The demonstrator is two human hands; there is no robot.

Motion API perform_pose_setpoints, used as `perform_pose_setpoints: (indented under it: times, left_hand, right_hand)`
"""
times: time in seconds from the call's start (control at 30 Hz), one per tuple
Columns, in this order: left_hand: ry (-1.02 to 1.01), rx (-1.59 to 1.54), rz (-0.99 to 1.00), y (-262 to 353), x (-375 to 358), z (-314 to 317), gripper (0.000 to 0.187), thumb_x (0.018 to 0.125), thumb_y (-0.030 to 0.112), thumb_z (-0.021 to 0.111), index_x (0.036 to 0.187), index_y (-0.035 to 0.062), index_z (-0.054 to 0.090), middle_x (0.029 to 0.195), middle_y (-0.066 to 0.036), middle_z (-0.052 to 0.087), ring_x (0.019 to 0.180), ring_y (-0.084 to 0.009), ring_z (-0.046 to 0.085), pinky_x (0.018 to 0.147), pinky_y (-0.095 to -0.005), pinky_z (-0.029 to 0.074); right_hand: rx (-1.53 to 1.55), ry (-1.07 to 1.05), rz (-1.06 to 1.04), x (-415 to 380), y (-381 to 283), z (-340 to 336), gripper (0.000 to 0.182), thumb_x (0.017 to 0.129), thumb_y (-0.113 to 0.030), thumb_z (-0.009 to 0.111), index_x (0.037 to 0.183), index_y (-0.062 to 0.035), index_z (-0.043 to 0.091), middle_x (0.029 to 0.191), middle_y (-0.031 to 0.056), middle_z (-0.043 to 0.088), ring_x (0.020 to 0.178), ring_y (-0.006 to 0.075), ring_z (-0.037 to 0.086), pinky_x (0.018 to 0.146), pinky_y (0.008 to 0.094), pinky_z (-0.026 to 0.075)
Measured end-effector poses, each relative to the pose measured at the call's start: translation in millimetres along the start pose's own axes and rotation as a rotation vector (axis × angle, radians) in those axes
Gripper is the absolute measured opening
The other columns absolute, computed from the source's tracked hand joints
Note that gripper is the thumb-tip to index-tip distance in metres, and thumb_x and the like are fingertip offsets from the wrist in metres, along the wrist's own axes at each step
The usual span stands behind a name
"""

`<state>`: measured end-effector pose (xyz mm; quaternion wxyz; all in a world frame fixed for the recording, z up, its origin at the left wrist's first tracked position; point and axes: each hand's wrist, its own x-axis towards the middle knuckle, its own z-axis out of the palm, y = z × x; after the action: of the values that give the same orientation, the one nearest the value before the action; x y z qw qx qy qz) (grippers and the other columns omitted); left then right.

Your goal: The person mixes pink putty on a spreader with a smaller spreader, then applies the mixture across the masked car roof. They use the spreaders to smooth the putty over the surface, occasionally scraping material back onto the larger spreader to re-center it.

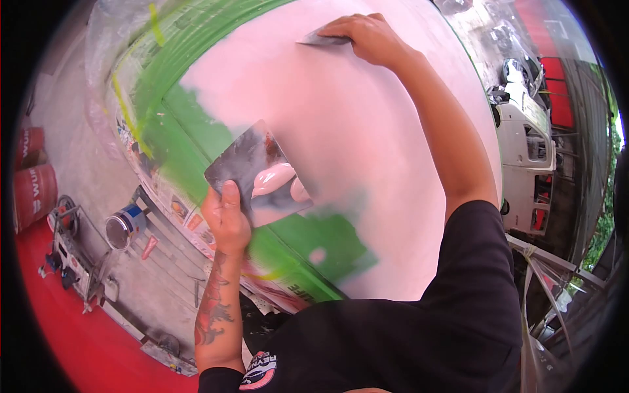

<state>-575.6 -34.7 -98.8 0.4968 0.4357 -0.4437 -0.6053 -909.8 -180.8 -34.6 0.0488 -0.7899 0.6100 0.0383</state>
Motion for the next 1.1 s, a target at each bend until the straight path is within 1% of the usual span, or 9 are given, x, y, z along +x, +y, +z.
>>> perform_pose_setpoints:
  times: [0.17, 0.23, 0.27, 0.37, 0.6, 0.93, 1.0, 1.03, 1.1]
  left_hand:
    - [-0.02, 0.053, 0.016, 0, 1, -3, 0.041, 0.101, 0.032, 0.048, 0.114, -0.0052, 0.058, 0.106, -0.008, 0.062, 0.096, -0.0147, 0.054, 0.089, -0.0276, 0.041]
    - [-0.055, -0.008, -0.004, -5, 0, -7, 0.042, 0.1, 0.028, 0.049, 0.122, -0.0076, 0.054, 0.117, -0.01, 0.06, 0.106, -0.0173, 0.053, 0.096, -0.0308, 0.039]
    - [-0.059, -0.01, -0.003, -6, 0, -7, 0.042, 0.1, 0.028, 0.049, 0.122, -0.0076, 0.054, 0.117, -0.01, 0.06, 0.106, -0.0173, 0.053, 0.096, -0.0308, 0.039]
    - [-0.048, -0.028, -0.001, -9, 0, -6, 0.042, 0.1, 0.028, 0.049, 0.121, -0.0078, 0.055, 0.117, -0.01, 0.06, 0.105, -0.0171, 0.053, 0.095, -0.0305, 0.04]
    - [-0.052, -0.043, 0.011, -12, 2, -8, 0.043, 0.101, 0.03, 0.048, 0.119, -0.0084, 0.054, 0.114, -0.011, 0.06, 0.102, -0.0168, 0.053, 0.092, -0.0299, 0.041]
    - [-0.043, -0.077, -0.013, -17, 5, -11, 0.042, 0.101, 0.03, 0.048, 0.117, -0.0078, 0.054, 0.11, -0.012, 0.061, 0.098, -0.0178, 0.057, 0.087, -0.0303, 0.045]
    - [-0.066, -0.106, -0.016, -20, 6, -13, 0.042, 0.101, 0.031, 0.049, 0.118, -0.0067, 0.054, 0.112, -0.012, 0.061, 0.1, -0.0184, 0.057, 0.089, -0.031, 0.045]
    - [-0.083, -0.132, -0.022, -20, 6, -13, 0.042, 0.1, 0.031, 0.05, 0.119, -0.0056, 0.054, 0.113, -0.011, 0.061, 0.101, -0.019, 0.058, 0.092, -0.0316, 0.045]
    - [-0.055, -0.124, -0.001, -17, 7, -4, 0.04, 0.101, 0.03, 0.049, 0.116, -0.0065, 0.055, 0.11, -0.011, 0.062, 0.098, -0.0178, 0.057, 0.088, -0.0306, 0.045]
  right_hand:
    - [0.018, 0.047, -0.035, -65, -7, 2, 0.065, 0.069, 0.018, 0.046, 0.119, -0.0187, 0.066, 0.124, -0.0001, 0.062, 0.117, 0.0188, 0.055, 0.1, 0.0381, 0.035]
    - [0.076, -0.008, -0.017, -93, -11, 0, 0.065, 0.069, 0.017, 0.048, 0.12, -0.0189, 0.066, 0.124, 0.0015, 0.063, 0.118, 0.02, 0.054, 0.101, 0.0387, 0.035]
    - [0.074, -0.006, -0.014, -107, -13, -1, 0.065, 0.069, 0.017, 0.048, 0.12, -0.0189, 0.066, 0.124, 0.0015, 0.063, 0.118, 0.02, 0.054, 0.101, 0.0387, 0.035]
    - [0.039, 0.007, -0.017, -148, -23, -4, 0.054, 0.074, 0.011, 0.052, 0.116, -0.0199, 0.068, 0.121, -0.0001, 0.064, 0.113, 0.0183, 0.055, 0.095, 0.038, 0.038]
    - [0.122, -0.142, 0.186, -228, -44, -9, 0.063, 0.073, 0.013, 0.055, 0.122, -0.0247, 0.065, 0.129, -0.0029, 0.06, 0.122, 0.0205, 0.05, 0.1, 0.0383, 0.035]
    - [0.13, -0.208, 0.346, -302, -61, -13, 0.062, 0.07, 0.012, 0.06, 0.119, -0.0246, 0.066, 0.126, -0.0045, 0.06, 0.121, 0.0192, 0.05, 0.101, 0.0389, 0.034]
    - [0.111, -0.339, 0.361, -311, -61, -23, 0.058, 0.071, 0.012, 0.058, 0.116, -0.0226, 0.067, 0.123, -0.0051, 0.062, 0.117, 0.0192, 0.052, 0.098, 0.038, 0.035]
    - [0.107, -0.336, 0.366, -319, -62, -27, 0.058, 0.071, 0.012, 0.058, 0.116, -0.0226, 0.067, 0.123, -0.0051, 0.062, 0.117, 0.0192, 0.052, 0.098, 0.038, 0.035]
    - [0.087, -0.444, 0.428, -333, -67, -34, 0.054, 0.071, 0.011, 0.055, 0.113, -0.0199, 0.068, 0.12, -0.0043, 0.063, 0.113, 0.0192, 0.054, 0.094, 0.0374, 0.037]
